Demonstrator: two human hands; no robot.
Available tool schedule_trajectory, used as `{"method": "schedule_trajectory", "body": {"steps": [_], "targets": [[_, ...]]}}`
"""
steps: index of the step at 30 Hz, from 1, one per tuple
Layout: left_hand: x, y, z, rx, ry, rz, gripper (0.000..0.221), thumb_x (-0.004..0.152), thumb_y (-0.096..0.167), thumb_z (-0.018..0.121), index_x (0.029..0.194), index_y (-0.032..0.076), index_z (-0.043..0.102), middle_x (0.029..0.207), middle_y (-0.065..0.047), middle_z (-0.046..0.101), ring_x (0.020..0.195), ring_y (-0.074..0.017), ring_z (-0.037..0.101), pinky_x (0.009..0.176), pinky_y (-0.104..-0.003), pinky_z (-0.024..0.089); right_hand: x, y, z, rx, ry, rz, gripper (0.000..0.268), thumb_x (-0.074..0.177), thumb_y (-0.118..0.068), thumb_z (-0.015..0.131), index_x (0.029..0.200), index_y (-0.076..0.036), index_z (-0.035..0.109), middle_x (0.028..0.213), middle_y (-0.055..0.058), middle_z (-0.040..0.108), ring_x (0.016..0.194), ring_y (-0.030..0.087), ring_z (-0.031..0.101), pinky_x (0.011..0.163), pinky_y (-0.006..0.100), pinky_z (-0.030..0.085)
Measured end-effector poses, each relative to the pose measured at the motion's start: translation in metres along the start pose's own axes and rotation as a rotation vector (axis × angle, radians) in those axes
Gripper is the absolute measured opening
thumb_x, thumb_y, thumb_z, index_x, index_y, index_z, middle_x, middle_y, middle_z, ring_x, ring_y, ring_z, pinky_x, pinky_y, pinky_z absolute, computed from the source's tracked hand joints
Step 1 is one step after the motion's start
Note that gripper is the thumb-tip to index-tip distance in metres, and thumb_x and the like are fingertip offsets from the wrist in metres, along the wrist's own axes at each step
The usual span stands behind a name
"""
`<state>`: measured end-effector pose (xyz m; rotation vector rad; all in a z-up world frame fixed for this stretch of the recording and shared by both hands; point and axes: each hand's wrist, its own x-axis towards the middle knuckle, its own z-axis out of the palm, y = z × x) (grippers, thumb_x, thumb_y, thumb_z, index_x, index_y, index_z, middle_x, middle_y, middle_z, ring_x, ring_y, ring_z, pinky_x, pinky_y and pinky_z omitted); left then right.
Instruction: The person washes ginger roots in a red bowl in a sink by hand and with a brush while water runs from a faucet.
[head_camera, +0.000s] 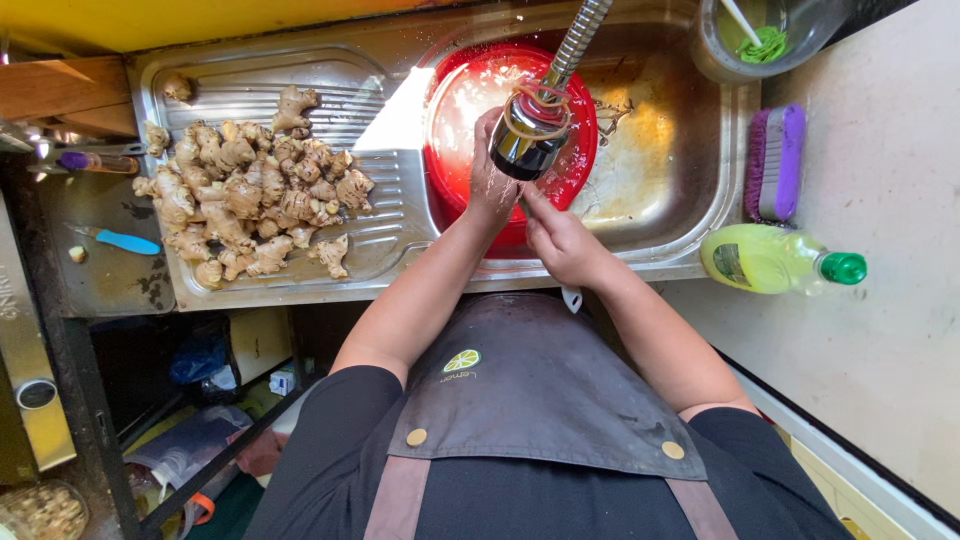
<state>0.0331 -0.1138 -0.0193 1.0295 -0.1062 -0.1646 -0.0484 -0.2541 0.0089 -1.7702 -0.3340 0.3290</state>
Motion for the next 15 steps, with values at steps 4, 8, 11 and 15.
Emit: {"method": "schedule_trajectory", "body": {"steps": [4, 8, 11, 15], "targets": [[-0.012, -0.03, 0.012, 0.259, -0.022, 0.049, 0.032, 0.111, 0.018, 0.049, 0.136, 0.002, 0.059, 0.132, -0.007, 0.067, 0.127, -0.0144, 0.061, 0.11, -0.028, 0.049, 0.007, 0.011, -0.026, 0.076, 0.07, 0.126, 0.066, 0.106, -0.006, 0.044, 0.168, -0.009, 0.02, 0.083, 0.002, 0.055, 0.07, 0.012, 0.052, 0.067, 0.028, 0.05], [0.005, -0.055, -0.015, 0.347, 0.112, 0.035, 0.019, 0.105, 0.011, 0.063, 0.118, -0.002, 0.068, 0.104, -0.008, 0.069, 0.097, -0.0174, 0.063, 0.083, -0.033, 0.054, -0.008, 0.006, -0.021, 0.106, -0.043, 0.06, 0.07, 0.105, -0.003, 0.042, 0.169, -0.008, 0.014, 0.083, 0.002, 0.055, 0.072, 0.01, 0.052, 0.072, 0.026, 0.05], [0.0, -0.067, -0.016, 0.164, 0.157, -0.048, 0.026, 0.106, 0.01, 0.057, 0.129, -0.001, 0.063, 0.116, -0.004, 0.066, 0.106, -0.0146, 0.059, 0.09, -0.031, 0.049, -0.003, 0.013, -0.03, 0.174, -0.018, 0.11, 0.069, 0.105, -0.003, 0.042, 0.168, -0.009, 0.015, 0.092, 0.004, 0.056, 0.071, 0.01, 0.051, 0.07, 0.027, 0.049], [-0.009, -0.08, 0.001, 0.23, 0.144, -0.094, 0.026, 0.109, 0.016, 0.051, 0.128, 0.003, 0.064, 0.12, -0.003, 0.069, 0.111, -0.0121, 0.064, 0.097, -0.03, 0.052, 0.019, 0.013, -0.041, -0.388, 0.218, -0.523, 0.063, 0.117, -0.002, 0.04, 0.17, -0.017, 0.011, 0.139, 0.031, 0.05, 0.125, 0.051, 0.056, 0.102, 0.046, 0.045]]}}
